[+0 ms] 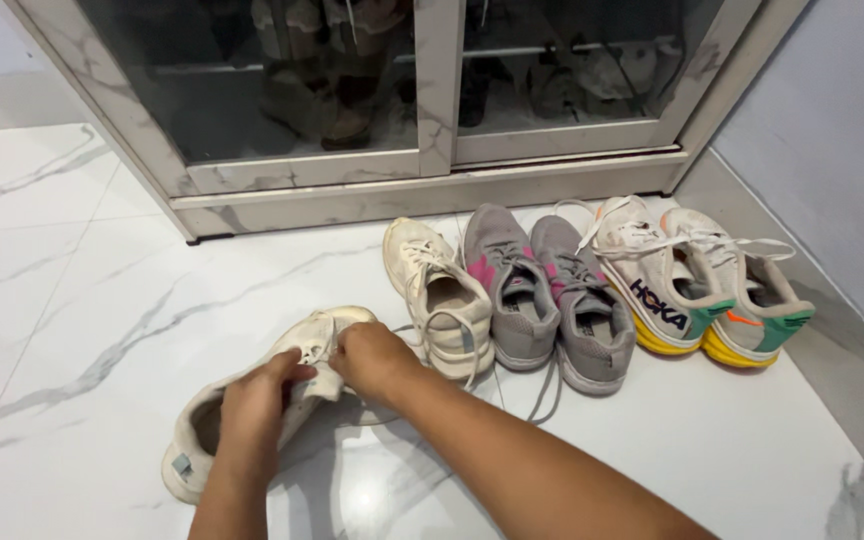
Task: The person unlaces a white sneaker, removes the laces, and then relaces the same shoe. The person handles the shoe and laces by hand in front of a glass-front shoe cabinet.
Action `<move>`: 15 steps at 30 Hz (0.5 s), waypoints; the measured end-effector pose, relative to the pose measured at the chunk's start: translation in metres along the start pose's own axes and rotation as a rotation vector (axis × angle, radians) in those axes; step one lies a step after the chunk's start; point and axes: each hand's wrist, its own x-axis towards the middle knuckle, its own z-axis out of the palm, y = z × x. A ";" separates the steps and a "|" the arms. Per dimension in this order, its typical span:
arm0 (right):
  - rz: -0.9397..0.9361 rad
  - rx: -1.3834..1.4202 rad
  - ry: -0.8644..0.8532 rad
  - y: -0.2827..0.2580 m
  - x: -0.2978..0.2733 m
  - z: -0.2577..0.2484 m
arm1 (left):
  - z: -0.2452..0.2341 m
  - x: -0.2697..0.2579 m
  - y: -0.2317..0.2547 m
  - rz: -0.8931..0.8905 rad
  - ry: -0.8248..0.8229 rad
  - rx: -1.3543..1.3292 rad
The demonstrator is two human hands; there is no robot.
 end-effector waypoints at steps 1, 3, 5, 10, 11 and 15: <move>0.032 0.009 0.010 -0.002 -0.003 0.002 | 0.000 0.001 -0.003 -0.006 0.028 0.057; 0.097 0.026 0.030 -0.007 -0.010 0.004 | 0.005 0.000 -0.008 -0.018 0.082 0.170; 0.033 0.055 0.116 -0.012 -0.013 0.004 | 0.008 -0.003 -0.012 0.004 0.143 0.241; 0.008 0.107 0.168 -0.015 -0.015 0.012 | 0.020 -0.007 -0.014 0.126 0.212 0.275; 0.027 0.113 0.156 -0.015 -0.015 0.013 | 0.021 -0.007 -0.012 0.130 0.205 0.285; 0.110 0.232 0.073 -0.011 -0.011 0.011 | 0.024 -0.010 -0.007 0.126 0.007 0.015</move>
